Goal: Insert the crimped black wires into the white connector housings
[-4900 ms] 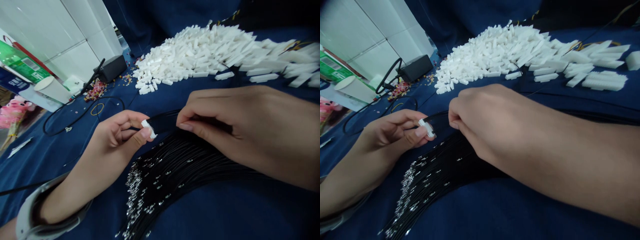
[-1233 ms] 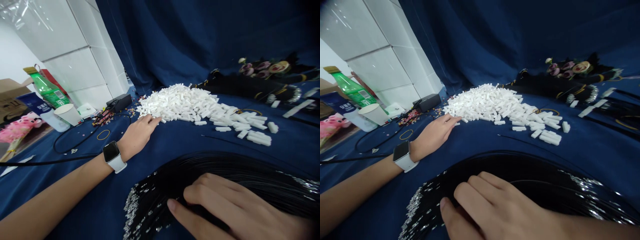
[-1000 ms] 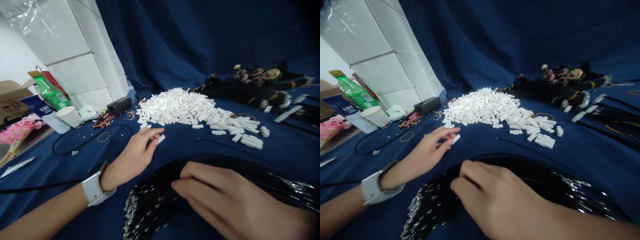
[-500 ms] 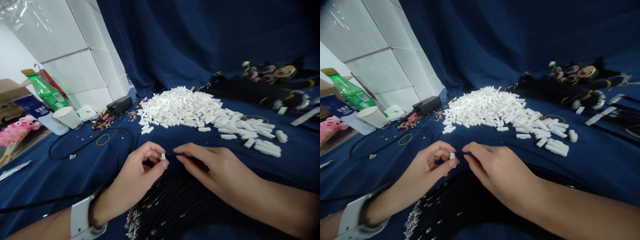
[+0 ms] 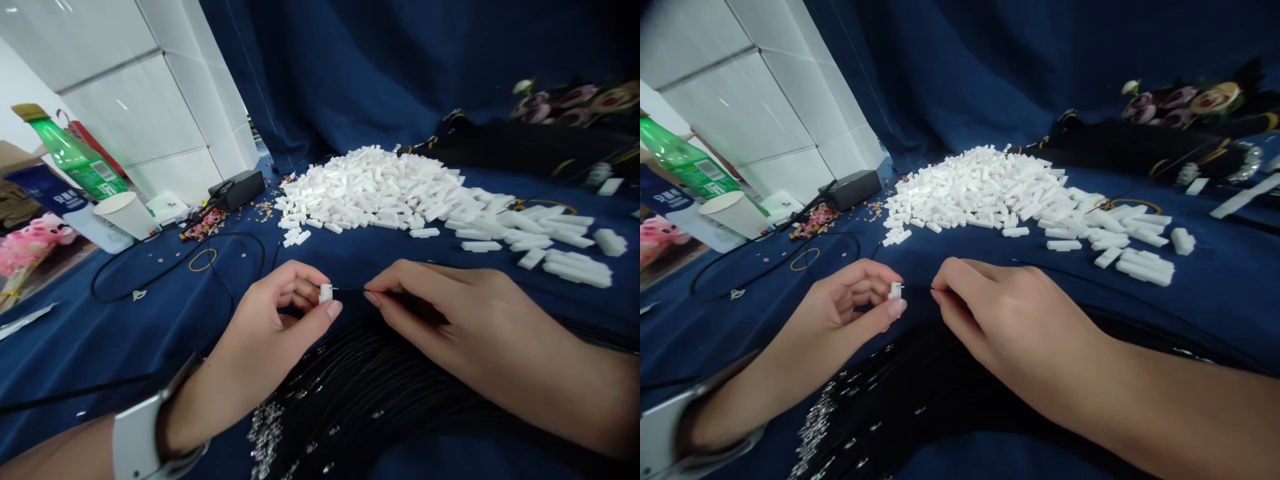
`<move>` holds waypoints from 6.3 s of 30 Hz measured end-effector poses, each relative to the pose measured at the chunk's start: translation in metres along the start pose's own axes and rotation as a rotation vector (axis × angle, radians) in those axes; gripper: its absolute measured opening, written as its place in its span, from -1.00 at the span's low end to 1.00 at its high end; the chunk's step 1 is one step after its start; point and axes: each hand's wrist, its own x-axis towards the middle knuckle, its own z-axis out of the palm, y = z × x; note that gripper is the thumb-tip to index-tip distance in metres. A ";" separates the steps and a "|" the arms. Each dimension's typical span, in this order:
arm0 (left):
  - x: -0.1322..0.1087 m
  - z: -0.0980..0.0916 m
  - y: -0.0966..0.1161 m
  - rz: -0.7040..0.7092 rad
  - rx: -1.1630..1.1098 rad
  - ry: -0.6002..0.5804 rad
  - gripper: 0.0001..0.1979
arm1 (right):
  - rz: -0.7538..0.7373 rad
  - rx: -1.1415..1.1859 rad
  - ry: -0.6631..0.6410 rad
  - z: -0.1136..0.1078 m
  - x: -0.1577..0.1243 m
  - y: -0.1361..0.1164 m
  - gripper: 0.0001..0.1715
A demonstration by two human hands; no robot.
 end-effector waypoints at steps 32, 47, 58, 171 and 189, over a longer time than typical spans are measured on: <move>-0.002 0.001 -0.001 -0.206 0.023 -0.122 -0.85 | -0.147 0.069 -0.200 -0.003 -0.004 0.000 -0.83; -0.005 0.001 0.002 -0.199 -0.068 -0.140 -0.85 | -0.066 0.166 -0.246 0.002 -0.004 0.001 -0.89; -0.003 0.004 0.002 -0.192 -0.042 -0.141 -0.84 | -0.094 0.200 -0.257 0.002 -0.001 -0.002 -0.82; -0.011 -0.017 -0.002 -0.100 -0.008 -0.117 -0.90 | 0.108 0.082 -0.281 -0.016 0.000 -0.011 -0.68; -0.015 -0.014 -0.003 -0.088 -0.001 -0.191 -0.95 | 0.140 0.307 -0.221 -0.007 0.005 -0.025 -0.73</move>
